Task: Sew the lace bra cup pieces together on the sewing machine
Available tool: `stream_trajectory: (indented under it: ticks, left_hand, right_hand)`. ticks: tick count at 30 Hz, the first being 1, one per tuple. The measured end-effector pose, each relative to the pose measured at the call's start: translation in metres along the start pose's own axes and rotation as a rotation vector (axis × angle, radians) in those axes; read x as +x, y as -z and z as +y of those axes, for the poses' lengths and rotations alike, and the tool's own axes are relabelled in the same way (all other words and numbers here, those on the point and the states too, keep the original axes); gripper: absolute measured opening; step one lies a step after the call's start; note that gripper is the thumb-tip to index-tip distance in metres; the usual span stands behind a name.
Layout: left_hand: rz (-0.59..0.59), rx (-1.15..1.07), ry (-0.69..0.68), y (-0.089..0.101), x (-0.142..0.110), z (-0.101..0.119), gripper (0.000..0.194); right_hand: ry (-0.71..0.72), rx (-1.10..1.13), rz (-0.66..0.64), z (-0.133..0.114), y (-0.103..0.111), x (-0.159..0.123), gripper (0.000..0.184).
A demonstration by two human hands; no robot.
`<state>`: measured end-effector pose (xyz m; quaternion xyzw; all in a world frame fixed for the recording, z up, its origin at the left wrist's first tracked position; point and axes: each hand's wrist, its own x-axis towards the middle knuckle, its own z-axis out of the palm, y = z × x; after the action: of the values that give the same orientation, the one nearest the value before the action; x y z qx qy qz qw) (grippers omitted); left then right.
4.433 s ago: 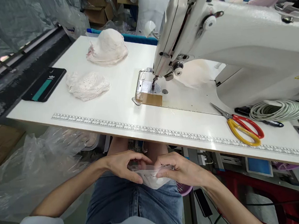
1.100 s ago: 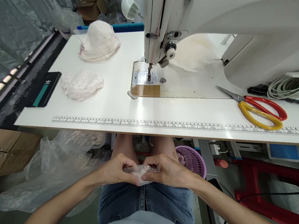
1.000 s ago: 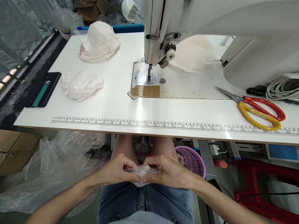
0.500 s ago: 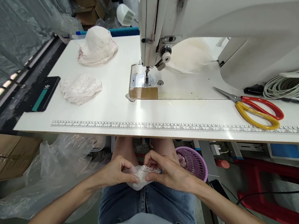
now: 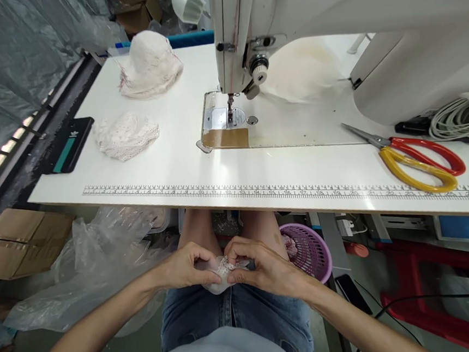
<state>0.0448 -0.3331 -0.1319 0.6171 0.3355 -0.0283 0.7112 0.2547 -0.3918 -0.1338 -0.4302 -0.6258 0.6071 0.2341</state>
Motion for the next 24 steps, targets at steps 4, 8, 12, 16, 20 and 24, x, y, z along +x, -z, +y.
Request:
stream_trajectory:
  ticks: [4,8,12,16,20,24]
  left_hand:
    - [0.064,0.051,0.029,-0.003,0.001,-0.003,0.026]
    - [0.062,0.020,0.031,-0.005,0.001,-0.002,0.027]
    - [0.035,-0.089,0.054,-0.005,0.000,0.002,0.026]
    - [0.026,-0.138,0.084,-0.004,-0.001,0.002,0.027]
    - [0.042,-0.152,0.111,-0.004,0.001,0.000,0.028]
    - [0.049,-0.113,0.108,-0.004,0.000,-0.003,0.029]
  right_hand:
    - [0.049,0.015,0.001,-0.002,-0.001,0.000,0.021]
    - [0.000,0.005,0.043,0.004,-0.001,0.001,0.021]
    - [-0.073,0.025,0.050,0.007,-0.002,0.002,0.023]
    - [-0.095,0.069,0.052,0.007,-0.004,0.004,0.025]
    - [-0.092,0.137,0.063,0.008,-0.005,0.004,0.025]
    - [-0.119,0.180,0.062,0.008,-0.007,0.003,0.024]
